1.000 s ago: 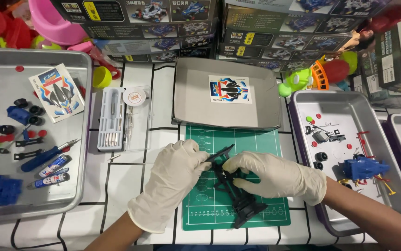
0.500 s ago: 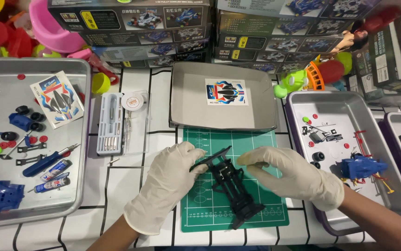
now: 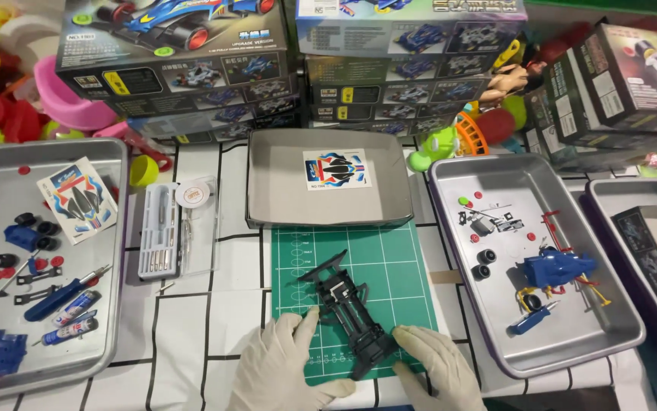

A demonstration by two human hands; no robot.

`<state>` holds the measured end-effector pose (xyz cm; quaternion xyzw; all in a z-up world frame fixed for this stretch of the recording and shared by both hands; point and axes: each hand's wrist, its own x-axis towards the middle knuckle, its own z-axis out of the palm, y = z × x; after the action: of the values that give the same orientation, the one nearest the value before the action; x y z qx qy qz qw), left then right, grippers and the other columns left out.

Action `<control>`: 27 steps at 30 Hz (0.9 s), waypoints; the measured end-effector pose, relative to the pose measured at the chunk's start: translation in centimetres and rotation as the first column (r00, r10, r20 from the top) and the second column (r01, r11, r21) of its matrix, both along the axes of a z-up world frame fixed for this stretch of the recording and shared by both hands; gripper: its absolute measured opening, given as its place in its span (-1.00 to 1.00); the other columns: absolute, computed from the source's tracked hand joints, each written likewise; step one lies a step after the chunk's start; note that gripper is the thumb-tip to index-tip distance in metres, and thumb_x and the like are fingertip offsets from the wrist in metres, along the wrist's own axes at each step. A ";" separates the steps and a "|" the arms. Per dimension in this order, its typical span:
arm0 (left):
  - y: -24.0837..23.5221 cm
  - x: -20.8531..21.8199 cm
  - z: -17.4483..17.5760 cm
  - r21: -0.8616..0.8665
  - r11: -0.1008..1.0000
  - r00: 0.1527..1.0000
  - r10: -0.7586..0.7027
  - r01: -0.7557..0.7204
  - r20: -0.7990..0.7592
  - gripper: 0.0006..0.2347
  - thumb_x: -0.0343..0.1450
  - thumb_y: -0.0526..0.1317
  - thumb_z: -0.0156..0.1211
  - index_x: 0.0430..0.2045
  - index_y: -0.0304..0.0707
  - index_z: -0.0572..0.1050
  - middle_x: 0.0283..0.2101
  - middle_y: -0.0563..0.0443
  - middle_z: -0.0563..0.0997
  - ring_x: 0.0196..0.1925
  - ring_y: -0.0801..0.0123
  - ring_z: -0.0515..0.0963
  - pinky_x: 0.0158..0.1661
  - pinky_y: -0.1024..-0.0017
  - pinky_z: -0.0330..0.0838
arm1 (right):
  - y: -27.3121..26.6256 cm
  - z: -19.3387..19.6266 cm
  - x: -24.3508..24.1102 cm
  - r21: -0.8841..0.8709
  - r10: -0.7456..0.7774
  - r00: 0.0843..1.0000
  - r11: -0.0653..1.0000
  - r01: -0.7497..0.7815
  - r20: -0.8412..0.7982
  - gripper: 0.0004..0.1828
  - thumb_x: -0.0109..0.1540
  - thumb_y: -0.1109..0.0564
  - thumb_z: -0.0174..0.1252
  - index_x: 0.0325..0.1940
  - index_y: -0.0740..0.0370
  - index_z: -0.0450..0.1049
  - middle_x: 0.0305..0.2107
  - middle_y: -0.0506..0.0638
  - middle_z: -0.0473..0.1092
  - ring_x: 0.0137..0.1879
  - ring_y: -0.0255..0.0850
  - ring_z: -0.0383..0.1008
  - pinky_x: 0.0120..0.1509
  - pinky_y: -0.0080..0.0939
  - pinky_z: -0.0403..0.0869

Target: Unboxing a toy car kit and installing batteries into the chassis.

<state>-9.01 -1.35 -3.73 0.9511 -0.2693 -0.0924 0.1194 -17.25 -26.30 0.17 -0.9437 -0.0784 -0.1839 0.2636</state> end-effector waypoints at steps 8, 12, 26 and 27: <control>-1.6 1.0 4.9 0.261 0.965 0.976 0.076 -0.021 -0.204 0.13 0.22 0.67 0.12 0.53 -0.05 -0.12 0.02 -0.10 0.39 -0.06 0.13 0.49 -0.07 0.21 0.43 | 1.0 -3.1 0.6 0.040 0.058 0.991 0.997 -0.063 0.121 -0.56 0.14 0.19 0.38 0.10 0.12 0.51 -0.06 -0.07 0.59 -0.01 -0.19 0.60 0.10 -0.23 0.52; -0.9 1.6 4.7 0.229 0.972 0.998 0.060 -0.050 -0.036 0.10 0.18 0.66 0.18 0.48 -0.05 0.02 -0.06 -0.07 0.44 -0.13 0.11 0.53 -0.15 0.20 0.47 | 2.2 -3.0 0.9 -0.027 0.035 0.988 0.999 -0.031 0.153 -0.62 0.17 0.13 0.39 0.05 0.03 0.50 -0.08 -0.18 0.56 -0.06 -0.19 0.53 0.06 -0.20 0.49; 3.8 2.0 8.3 -0.340 0.877 0.933 0.265 -0.338 -0.245 -0.22 0.30 -0.10 0.17 0.48 0.36 -0.06 0.19 0.44 0.64 0.08 0.47 0.75 0.19 0.17 0.58 | -5.3 8.1 -3.4 0.548 0.245 0.964 0.823 -0.150 -0.105 -0.21 0.21 0.41 -0.01 0.53 0.08 0.07 0.12 0.11 0.59 0.16 -0.13 0.73 0.36 -0.02 0.61; 4.4 2.3 8.2 -0.284 0.893 0.897 0.231 -0.350 -0.377 -0.09 0.25 -0.03 0.27 0.47 0.49 -0.22 0.38 0.47 0.40 0.10 0.53 0.77 0.19 0.33 0.58 | -6.5 8.7 -3.8 0.569 0.172 0.982 0.817 -0.096 -0.081 -0.29 0.21 0.44 0.03 0.47 0.24 0.16 0.16 0.14 0.56 0.22 -0.13 0.67 0.42 -0.09 0.53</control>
<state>-6.71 3.09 4.52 0.9156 -0.1098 -0.1839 0.3404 -21.03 -32.81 8.84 -0.8262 -0.0697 -0.1186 0.5464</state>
